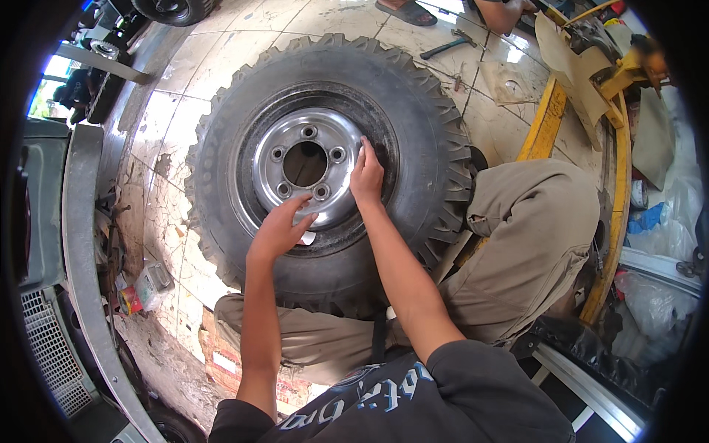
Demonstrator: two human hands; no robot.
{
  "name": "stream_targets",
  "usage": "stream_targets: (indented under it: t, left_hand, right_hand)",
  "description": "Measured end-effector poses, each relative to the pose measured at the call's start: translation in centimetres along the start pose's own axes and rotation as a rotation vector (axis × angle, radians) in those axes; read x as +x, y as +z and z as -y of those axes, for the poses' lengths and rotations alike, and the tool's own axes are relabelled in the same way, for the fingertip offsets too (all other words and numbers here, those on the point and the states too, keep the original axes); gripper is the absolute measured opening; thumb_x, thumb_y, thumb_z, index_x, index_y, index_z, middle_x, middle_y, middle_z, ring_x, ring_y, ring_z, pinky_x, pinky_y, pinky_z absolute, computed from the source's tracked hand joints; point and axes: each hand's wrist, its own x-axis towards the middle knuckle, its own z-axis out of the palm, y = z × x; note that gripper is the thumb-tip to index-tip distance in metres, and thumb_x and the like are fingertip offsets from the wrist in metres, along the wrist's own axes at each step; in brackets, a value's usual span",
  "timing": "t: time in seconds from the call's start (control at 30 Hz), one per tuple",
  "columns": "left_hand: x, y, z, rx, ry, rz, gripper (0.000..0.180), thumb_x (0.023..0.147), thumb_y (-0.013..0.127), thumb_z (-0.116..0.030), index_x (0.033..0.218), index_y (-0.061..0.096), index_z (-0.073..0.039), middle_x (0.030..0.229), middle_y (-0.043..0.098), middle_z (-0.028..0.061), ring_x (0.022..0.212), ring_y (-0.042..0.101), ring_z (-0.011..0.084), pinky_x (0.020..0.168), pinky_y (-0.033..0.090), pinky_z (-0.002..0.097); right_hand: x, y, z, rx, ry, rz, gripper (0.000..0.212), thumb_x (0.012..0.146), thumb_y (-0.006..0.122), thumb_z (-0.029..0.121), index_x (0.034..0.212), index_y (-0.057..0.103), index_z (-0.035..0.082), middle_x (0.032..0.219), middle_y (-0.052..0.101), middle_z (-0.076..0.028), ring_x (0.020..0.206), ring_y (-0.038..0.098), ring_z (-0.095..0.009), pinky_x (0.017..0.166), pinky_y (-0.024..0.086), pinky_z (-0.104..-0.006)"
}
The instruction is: The person scrubs the center hub and inner rim of a large vehicle tire using a small abrasive pad. They repeatedly rub the metal surface in circular motions to remove dirt or oxidation.
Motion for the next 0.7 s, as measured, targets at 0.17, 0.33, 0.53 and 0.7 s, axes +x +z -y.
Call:
stream_targets:
  t: [0.17,0.33,0.53,0.7]
  left_hand:
    - [0.7,-0.1,-0.4,0.025,0.042,-0.025,0.047,0.094,0.068,-0.028,0.132,0.06,-0.002,0.122,0.068,0.0213,0.117,0.063,0.0377,0.099,0.049,0.0443]
    - [-0.3,-0.1,0.8,-0.026,0.009,-0.016,0.048,0.095,0.069,-0.026,0.135,0.058,-0.002,0.121,0.068,0.023,0.114,0.065,0.0377,0.096,0.05,0.0423]
    - [0.1,0.0,1.3,0.024,0.081,-0.036,0.048,0.095,0.069,-0.026,0.135,0.058,-0.002,0.12,0.068,0.0234,0.112,0.066,0.0377,0.093,0.052,0.0417]
    - [0.5,-0.5,0.0,0.032,0.038,-0.033,0.049,0.095,0.07,-0.026,0.135,0.058,0.0,0.122,0.068,0.0228,0.113,0.066,0.0368,0.094,0.053,0.0413]
  right_hand:
    - [2.4,0.0,0.1,0.001,0.014,-0.014,0.036,0.107,0.042,0.021,0.13,0.063,0.002,0.124,0.068,-0.021,0.116,0.064,-0.04,0.099,0.051,-0.0442]
    - [-0.8,-0.5,1.1,0.02,0.084,-0.04,0.033,0.107,0.044,0.018,0.129,0.063,0.002,0.124,0.068,-0.021,0.116,0.065,-0.039,0.098,0.051,-0.0451]
    - [0.9,-0.1,0.6,0.009,0.054,-0.032,0.032,0.106,0.045,0.017,0.129,0.064,0.003,0.123,0.069,-0.02,0.115,0.065,-0.04,0.097,0.052,-0.0452]
    - [-0.3,-0.2,1.0,0.004,0.115,-0.08,0.034,0.106,0.044,0.016,0.131,0.062,0.002,0.126,0.067,-0.022,0.118,0.064,-0.04,0.099,0.051,-0.0446]
